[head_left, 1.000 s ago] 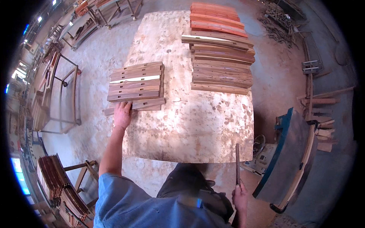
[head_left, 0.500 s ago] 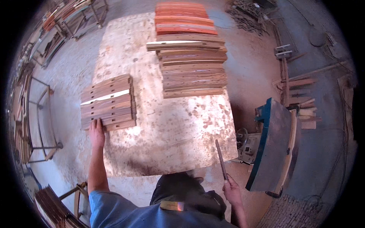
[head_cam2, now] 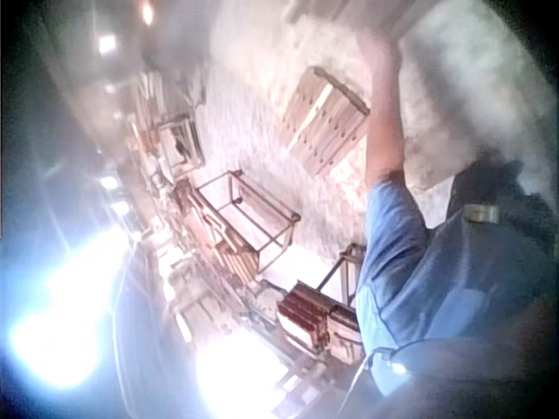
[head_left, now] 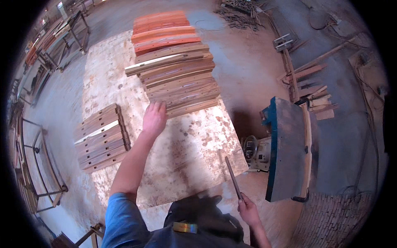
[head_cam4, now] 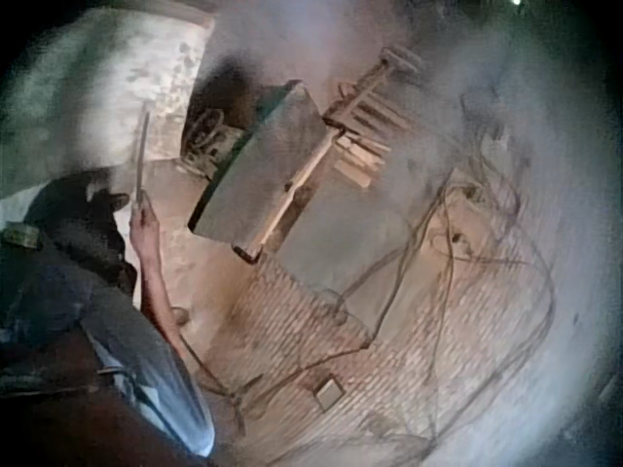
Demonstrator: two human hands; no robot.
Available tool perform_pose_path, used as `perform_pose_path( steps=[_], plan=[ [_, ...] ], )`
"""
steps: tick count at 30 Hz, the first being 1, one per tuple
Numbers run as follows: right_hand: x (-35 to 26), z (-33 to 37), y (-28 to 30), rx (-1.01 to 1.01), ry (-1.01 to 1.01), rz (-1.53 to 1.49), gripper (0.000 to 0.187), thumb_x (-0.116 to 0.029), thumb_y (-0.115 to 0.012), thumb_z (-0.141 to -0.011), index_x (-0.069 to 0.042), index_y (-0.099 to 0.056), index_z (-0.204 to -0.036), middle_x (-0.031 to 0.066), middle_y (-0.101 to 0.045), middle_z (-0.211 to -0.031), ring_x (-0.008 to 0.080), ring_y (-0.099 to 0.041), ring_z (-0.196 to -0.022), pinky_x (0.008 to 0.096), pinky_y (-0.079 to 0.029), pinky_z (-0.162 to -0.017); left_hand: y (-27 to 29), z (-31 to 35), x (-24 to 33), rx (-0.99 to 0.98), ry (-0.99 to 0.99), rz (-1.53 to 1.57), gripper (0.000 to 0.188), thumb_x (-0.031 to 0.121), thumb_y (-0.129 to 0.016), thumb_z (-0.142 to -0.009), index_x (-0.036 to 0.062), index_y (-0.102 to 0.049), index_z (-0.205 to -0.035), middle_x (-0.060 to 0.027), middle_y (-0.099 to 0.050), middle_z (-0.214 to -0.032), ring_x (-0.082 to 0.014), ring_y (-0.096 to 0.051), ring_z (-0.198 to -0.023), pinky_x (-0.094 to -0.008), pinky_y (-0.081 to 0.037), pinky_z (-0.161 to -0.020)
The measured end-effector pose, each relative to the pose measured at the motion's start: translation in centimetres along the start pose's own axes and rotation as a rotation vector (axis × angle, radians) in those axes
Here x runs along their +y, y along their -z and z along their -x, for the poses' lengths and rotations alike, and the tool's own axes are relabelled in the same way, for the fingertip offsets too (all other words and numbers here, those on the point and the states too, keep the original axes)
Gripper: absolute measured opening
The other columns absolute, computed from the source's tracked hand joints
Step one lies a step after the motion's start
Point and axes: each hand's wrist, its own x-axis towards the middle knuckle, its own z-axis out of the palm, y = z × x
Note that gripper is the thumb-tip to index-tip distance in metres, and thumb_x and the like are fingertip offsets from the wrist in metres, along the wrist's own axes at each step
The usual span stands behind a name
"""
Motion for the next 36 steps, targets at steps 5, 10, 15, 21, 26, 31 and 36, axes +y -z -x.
perform_pose_path(
  steps=[5,10,15,21,26,31,36],
  plan=[
    [1.1,3.1,1.1,0.064,-0.198,-0.117,0.045,-0.025,-0.055,-0.101,-0.004,-0.051,-0.141,0.0018,-0.060,-0.073,0.0098,-0.056,-0.067,0.0273,-0.050,-0.064,-2.7,-4.7,3.0,-0.066,0.005,-0.199,0.062,0.022,-0.061,-0.087,-0.0029,-0.043,-0.140,-0.0178,-0.041,-0.147,-0.0333,-0.034,-0.141,-0.0449,-0.031,-0.115],
    [2.1,4.6,0.9,0.073,-0.306,-0.186,0.046,-0.024,-0.055,-0.100,-0.004,-0.051,-0.141,0.0024,-0.061,-0.074,0.0103,-0.057,-0.067,0.0277,-0.050,-0.064,-5.9,-4.2,3.0,-0.036,0.003,-0.241,0.054,0.015,-0.050,-0.092,-0.0044,-0.044,-0.141,-0.0182,-0.036,-0.153,-0.0330,-0.028,-0.145,-0.0445,-0.025,-0.119],
    [4.3,4.7,1.0,0.076,-0.295,-0.150,0.045,-0.024,-0.055,-0.100,-0.004,-0.051,-0.140,0.0037,-0.062,-0.074,0.0114,-0.058,-0.067,0.0289,-0.051,-0.065,-5.7,-3.7,3.9,0.191,0.021,-0.129,0.033,0.013,-0.054,-0.088,0.0008,-0.058,-0.119,-0.0161,-0.050,-0.135,-0.0337,-0.044,-0.130,-0.0456,-0.037,-0.106],
    [6.9,4.7,3.1,0.081,-0.248,-0.151,0.044,-0.025,-0.054,-0.101,-0.004,-0.052,-0.139,0.0042,-0.062,-0.074,0.0119,-0.058,-0.068,0.0292,-0.051,-0.067,-0.8,-0.8,9.2,0.139,0.124,0.028,0.025,0.010,-0.064,-0.078,0.0035,-0.060,-0.102,-0.0150,-0.061,-0.107,-0.0347,-0.057,-0.105,-0.0435,-0.044,-0.090],
    [10.3,4.4,5.8,0.055,-0.151,-0.258,0.043,-0.022,-0.055,-0.100,-0.004,-0.053,-0.139,0.0031,-0.060,-0.074,0.0105,-0.057,-0.067,0.0275,-0.050,-0.066,0.1,4.1,16.9,-0.167,0.565,1.144,0.032,0.018,-0.058,-0.094,0.0005,-0.058,-0.121,-0.0090,-0.063,-0.089,-0.0187,-0.061,-0.081,-0.0318,-0.050,-0.071],
    [15.4,6.0,10.2,0.080,-0.009,-0.304,0.044,-0.019,-0.055,-0.099,-0.004,-0.052,-0.140,0.0008,-0.059,-0.074,0.0088,-0.055,-0.067,0.0263,-0.049,-0.065,3.3,9.3,28.9,-0.358,0.718,1.846,0.031,0.037,-0.049,-0.101,0.0082,-0.053,-0.112,-0.0114,-0.065,-0.084,-0.0216,-0.062,-0.063,-0.0335,-0.053,-0.058],
    [24.8,8.9,16.5,0.104,0.046,-0.337,0.045,-0.018,-0.055,-0.099,-0.004,-0.051,-0.141,0.0013,-0.059,-0.073,0.0089,-0.055,-0.066,0.0267,-0.049,-0.065,3.8,14.8,40.5,-0.428,0.565,2.044,0.031,0.037,-0.056,-0.098,0.0081,-0.055,-0.111,-0.0105,-0.063,-0.087,-0.0212,-0.064,-0.073,-0.0359,-0.056,-0.060]
  ],
)
